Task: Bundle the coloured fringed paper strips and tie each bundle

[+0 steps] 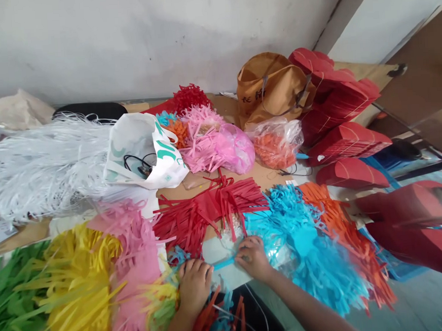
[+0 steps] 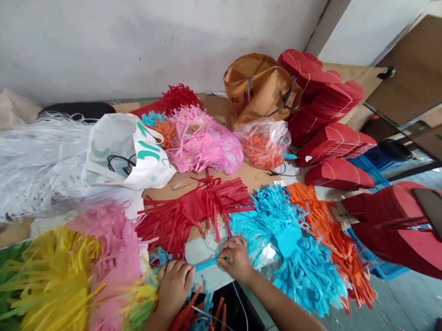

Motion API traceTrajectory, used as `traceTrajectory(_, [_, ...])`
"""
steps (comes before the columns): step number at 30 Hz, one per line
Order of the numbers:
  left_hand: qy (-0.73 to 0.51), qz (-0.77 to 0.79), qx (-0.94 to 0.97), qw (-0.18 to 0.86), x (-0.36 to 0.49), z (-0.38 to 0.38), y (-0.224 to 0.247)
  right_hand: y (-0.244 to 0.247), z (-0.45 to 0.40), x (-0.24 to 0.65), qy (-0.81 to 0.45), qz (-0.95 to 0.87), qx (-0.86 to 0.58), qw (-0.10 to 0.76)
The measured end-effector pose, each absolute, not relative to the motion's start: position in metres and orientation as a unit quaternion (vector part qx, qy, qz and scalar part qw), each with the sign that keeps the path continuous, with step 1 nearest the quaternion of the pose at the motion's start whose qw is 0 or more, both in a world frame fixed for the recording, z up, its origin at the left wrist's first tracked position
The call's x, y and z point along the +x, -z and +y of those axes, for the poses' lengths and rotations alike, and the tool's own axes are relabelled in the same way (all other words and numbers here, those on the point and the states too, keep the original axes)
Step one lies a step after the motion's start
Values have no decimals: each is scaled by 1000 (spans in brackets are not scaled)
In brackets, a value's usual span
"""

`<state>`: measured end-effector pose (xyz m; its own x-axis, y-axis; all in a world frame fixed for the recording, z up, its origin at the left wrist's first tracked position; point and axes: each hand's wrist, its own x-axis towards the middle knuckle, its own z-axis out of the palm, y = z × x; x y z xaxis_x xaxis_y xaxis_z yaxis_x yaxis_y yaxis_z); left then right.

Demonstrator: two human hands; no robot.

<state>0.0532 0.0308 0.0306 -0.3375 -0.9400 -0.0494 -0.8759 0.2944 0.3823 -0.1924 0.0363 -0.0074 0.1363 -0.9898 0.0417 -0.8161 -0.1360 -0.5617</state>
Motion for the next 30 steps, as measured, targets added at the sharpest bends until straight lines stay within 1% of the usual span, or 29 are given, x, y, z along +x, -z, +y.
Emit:
traceTrajectory(6, [150, -798, 578, 78, 49, 30, -32, -4, 32, -173, 157, 670, -702, 181])
traceTrajectory(8, [142, -807, 566, 84, 49, 32, -31, -5, 35, -170, 152, 642, -740, 135])
traceTrajectory(11, [139, -844, 510, 89, 47, 35, -30, -4, 42, -174, 169, 529, -830, 38])
traceTrajectory(12, [136, -854, 494, 90, 46, 36, -29, -3, 43, -176, 174, 499, -849, 21])
traceTrajectory(17, [101, -863, 483, 107, 36, 40, -24, 4, 41, -179, 205, 452, -868, 2])
traceTrajectory(23, [74, -860, 486, 136, 31, 39, -23, 5, 38, -164, 210, 499, -841, 12])
traceTrajectory(30, [97, -861, 481, 132, 36, 38, -28, 20, 52, -170, 217, 525, -823, 22])
